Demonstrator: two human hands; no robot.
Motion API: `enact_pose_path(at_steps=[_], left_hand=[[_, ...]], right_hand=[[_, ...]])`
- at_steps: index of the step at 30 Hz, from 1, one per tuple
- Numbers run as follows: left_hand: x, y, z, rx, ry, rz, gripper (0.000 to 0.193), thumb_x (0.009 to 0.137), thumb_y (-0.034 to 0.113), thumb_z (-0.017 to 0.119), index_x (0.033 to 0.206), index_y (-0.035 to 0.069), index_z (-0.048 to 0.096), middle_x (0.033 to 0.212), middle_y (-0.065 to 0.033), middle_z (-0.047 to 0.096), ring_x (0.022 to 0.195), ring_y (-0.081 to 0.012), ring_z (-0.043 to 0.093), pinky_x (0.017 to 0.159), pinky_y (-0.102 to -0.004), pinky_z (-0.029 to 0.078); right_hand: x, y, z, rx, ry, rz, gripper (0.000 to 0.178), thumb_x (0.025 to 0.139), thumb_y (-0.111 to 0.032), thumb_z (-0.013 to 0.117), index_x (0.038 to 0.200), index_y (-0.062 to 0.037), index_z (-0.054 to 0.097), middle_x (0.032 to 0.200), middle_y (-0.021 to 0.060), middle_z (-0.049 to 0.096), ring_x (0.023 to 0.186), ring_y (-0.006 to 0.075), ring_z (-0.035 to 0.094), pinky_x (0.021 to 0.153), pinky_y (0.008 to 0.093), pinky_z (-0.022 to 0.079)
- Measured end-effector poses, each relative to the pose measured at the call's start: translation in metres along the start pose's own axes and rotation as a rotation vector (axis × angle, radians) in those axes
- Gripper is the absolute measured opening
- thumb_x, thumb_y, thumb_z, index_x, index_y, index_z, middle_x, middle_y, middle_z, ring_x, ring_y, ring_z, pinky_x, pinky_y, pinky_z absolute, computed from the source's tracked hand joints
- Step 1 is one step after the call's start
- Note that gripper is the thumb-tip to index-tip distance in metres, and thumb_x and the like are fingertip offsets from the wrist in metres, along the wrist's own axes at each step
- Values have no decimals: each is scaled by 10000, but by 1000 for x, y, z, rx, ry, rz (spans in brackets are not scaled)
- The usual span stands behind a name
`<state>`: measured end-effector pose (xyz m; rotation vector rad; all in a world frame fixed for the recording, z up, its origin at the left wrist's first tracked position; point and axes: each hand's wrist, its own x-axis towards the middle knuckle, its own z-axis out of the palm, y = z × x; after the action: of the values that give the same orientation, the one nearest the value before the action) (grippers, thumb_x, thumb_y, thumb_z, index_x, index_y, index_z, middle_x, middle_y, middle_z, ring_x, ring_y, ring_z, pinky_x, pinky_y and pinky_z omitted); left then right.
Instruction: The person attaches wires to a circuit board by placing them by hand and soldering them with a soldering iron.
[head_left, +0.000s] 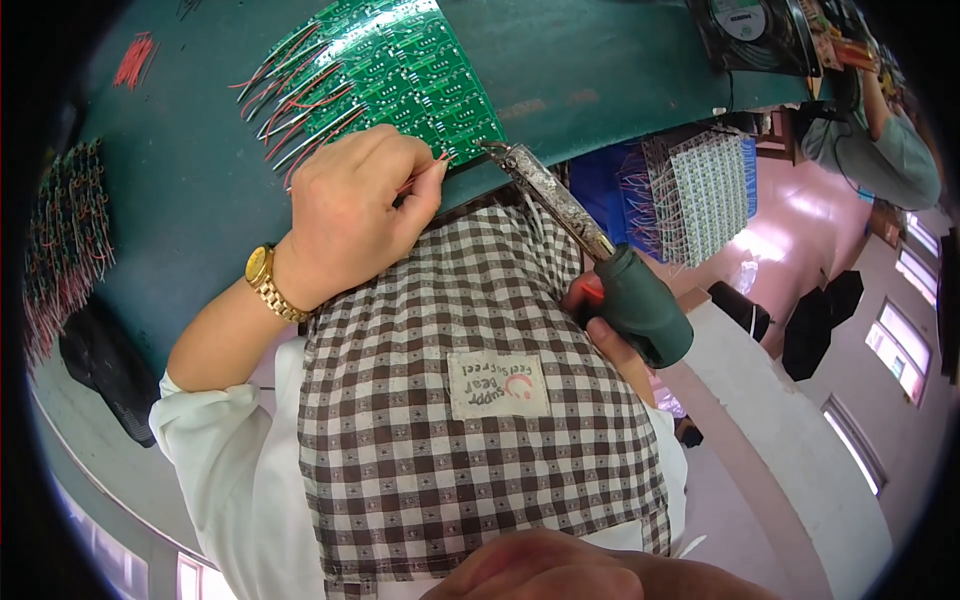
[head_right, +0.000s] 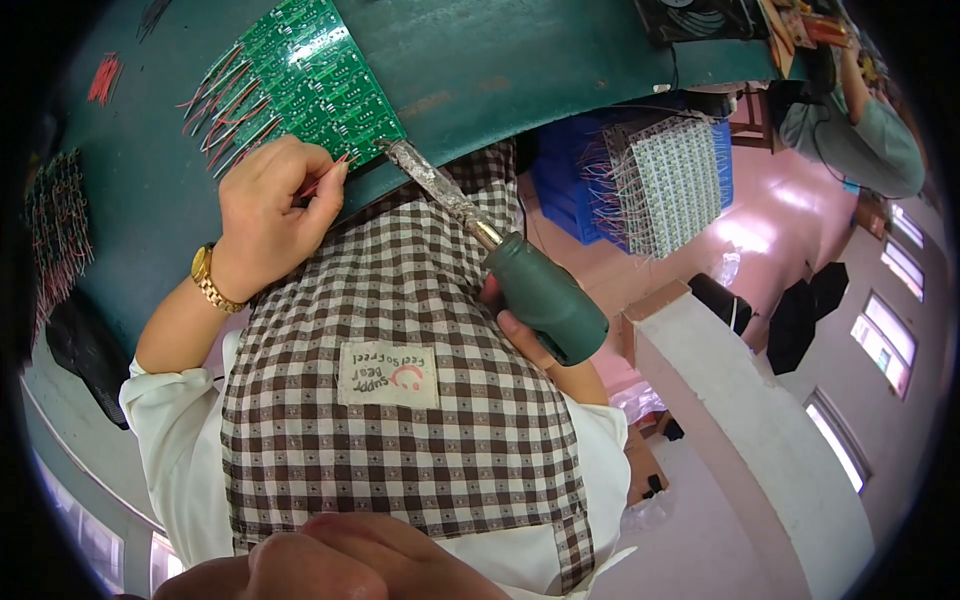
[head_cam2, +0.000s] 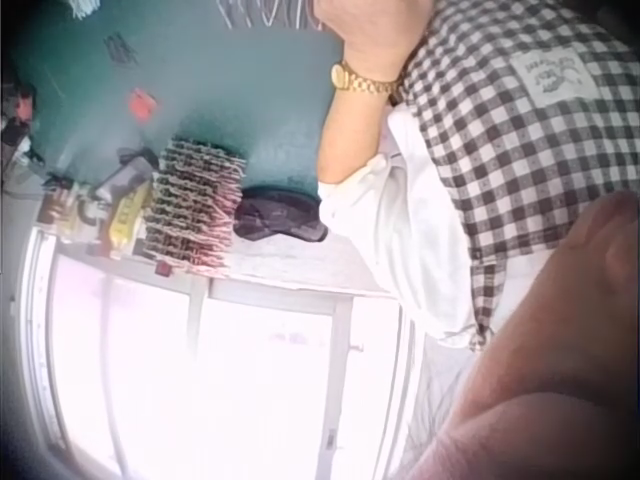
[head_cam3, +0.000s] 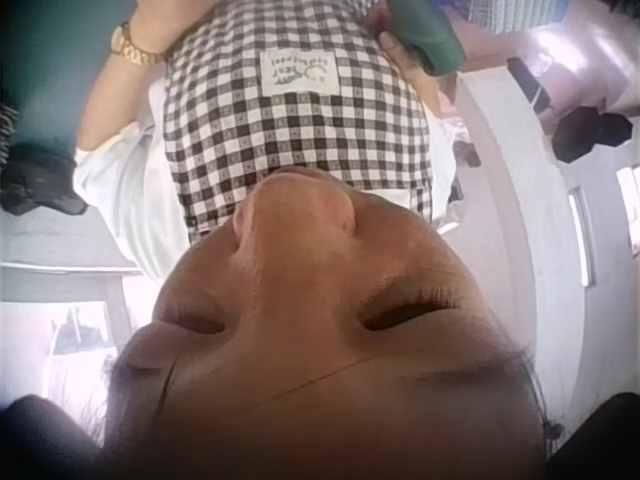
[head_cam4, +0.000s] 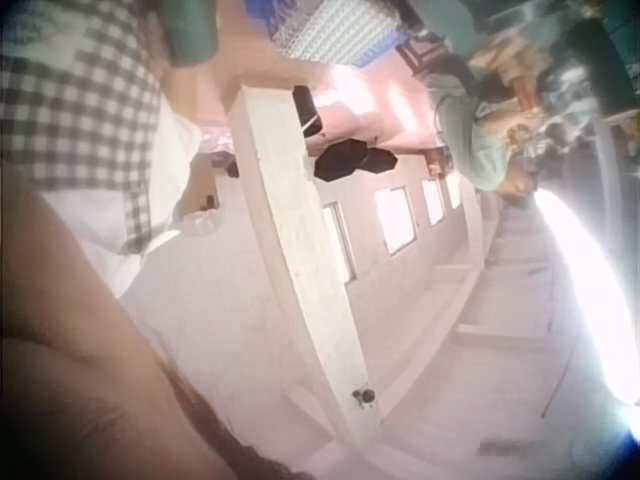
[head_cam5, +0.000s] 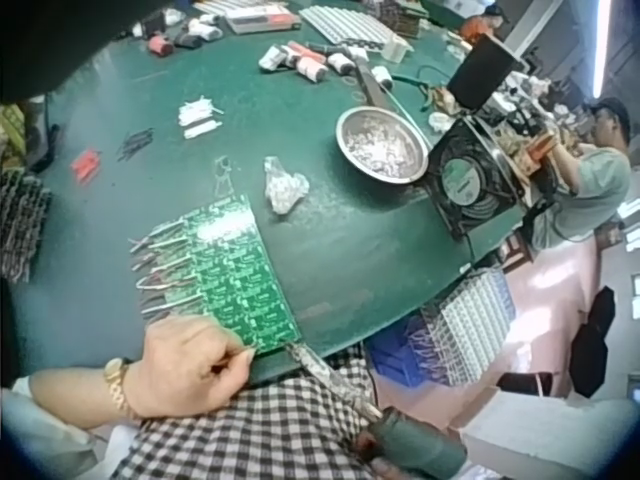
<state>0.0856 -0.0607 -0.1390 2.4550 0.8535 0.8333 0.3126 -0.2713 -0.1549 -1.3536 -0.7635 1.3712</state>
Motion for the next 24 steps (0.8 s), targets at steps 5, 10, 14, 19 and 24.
enact_pose_path(at_steps=[5, 10, 14, 19, 24], left_hand=[[0, 0, -1, -20, -13, -16, 145, 754, 48, 734, 763, 78, 592, 661, -41, 581, 567, -208, 571, 506, -317, 444], [1, 0, -2, -4, -11, -2, 140, 757, 45, 730, 767, 75, 594, 666, -48, 584, 574, -214, 575, 510, -324, 448], [2, 1, -5, -6, -11, -5, 137, 758, 41, 729, 769, 73, 597, 670, -53, 585, 576, -222, 577, 514, -331, 450], [6, 4, -13, -21, -13, 1, 128, 765, 55, 732, 778, 63, 604, 694, -59, 573, 600, -228, 568, 527, -337, 451], [14, 0, -18, 29, 25, 6, 125, 777, 79, 731, 787, 59, 608, 718, -63, 557, 643, -238, 557, 545, -342, 447]], right_hand=[[7, 3, -4, -63, -82, -102, 362, 767, -117, 672, 1097, 24, 622, 945, 103, 664, 825, 182, 625, 739, 300, 497], [5, -2, 2, -13, -22, -61, 350, 758, -109, 669, 1078, 28, 632, 938, 104, 665, 846, 180, 627, 762, 299, 494], [5, -11, 11, 6, 42, -28, 349, 767, -161, 675, 1057, 26, 625, 932, 89, 645, 823, 167, 598, 737, 291, 476], [9, -22, 12, -60, -9, -18, 361, 780, -222, 664, 1044, 17, 604, 927, 75, 616, 790, 152, 555, 709, 279, 445], [13, -21, 18, -46, -4, -31, 363, 781, -197, 659, 1063, 22, 600, 923, 88, 619, 805, 162, 564, 726, 287, 451]])
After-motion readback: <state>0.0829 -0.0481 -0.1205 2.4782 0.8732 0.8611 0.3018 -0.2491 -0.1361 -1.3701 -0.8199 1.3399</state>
